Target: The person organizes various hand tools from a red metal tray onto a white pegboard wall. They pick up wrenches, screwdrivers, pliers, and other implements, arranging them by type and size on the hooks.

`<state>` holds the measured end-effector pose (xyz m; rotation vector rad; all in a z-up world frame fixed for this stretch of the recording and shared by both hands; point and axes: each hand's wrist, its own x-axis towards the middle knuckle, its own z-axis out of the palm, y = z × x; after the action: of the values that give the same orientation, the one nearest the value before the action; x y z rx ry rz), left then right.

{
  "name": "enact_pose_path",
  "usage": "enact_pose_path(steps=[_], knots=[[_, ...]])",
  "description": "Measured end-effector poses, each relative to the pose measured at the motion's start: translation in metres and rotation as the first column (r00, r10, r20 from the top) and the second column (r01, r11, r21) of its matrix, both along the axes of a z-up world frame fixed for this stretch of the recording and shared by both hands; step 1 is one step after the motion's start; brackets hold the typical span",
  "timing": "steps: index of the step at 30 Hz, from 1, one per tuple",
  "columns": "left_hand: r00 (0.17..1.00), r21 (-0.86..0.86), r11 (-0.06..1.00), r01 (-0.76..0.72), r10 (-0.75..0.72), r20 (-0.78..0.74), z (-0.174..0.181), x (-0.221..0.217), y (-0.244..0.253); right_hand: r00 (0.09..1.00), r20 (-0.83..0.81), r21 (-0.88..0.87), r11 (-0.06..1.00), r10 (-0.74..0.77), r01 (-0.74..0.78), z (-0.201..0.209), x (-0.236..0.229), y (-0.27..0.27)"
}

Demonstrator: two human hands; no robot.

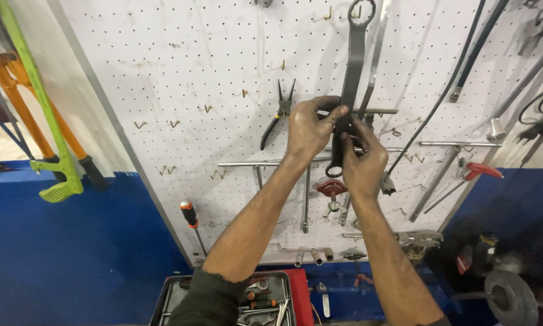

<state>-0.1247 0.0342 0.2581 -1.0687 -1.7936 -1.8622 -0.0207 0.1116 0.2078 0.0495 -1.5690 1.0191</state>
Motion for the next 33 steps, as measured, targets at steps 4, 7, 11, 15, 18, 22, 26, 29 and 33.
enact_pose_path(steps=[4,7,11,15,18,22,26,29,33], knots=[[0.996,0.003,0.999,0.052,-0.052,-0.067,0.018,0.027,-0.002,0.998,-0.057,-0.005,1.0,0.005,-0.006,0.007,0.007,0.0],[0.989,0.001,0.998,0.067,-0.066,-0.135,0.029,0.027,0.012,0.991,-0.112,0.057,0.995,-0.069,0.076,0.019,0.015,0.001],[0.99,-0.006,1.0,0.021,-0.022,-0.142,0.042,0.014,0.036,0.99,-0.138,0.029,0.999,-0.036,0.04,0.034,0.016,0.018],[0.987,-0.053,0.998,-0.04,0.032,-0.155,0.048,0.015,0.042,0.993,-0.119,-0.017,1.0,0.0,-0.002,0.028,0.006,0.041],[0.989,-0.045,0.996,-0.077,0.071,-0.126,0.034,0.015,0.049,0.996,-0.085,-0.019,0.999,-0.027,0.026,0.021,0.01,0.042],[0.986,-0.044,0.995,-0.092,0.085,-0.146,0.025,0.001,0.045,0.999,-0.04,-0.062,0.998,-0.017,0.014,0.014,0.012,0.044],[0.992,-0.015,0.999,-0.052,0.05,-0.117,0.013,0.009,0.024,1.0,-0.026,-0.086,0.996,0.003,-0.005,0.006,0.019,0.037],[0.999,-0.012,1.0,-0.013,0.013,-0.045,-0.007,0.026,-0.006,0.999,-0.03,-0.057,0.998,-0.03,0.028,-0.011,0.024,0.028],[0.987,-0.152,0.976,-0.156,0.158,-0.003,-0.076,0.046,-0.043,0.988,0.056,0.096,0.986,-0.144,0.138,-0.058,0.035,-0.011]])
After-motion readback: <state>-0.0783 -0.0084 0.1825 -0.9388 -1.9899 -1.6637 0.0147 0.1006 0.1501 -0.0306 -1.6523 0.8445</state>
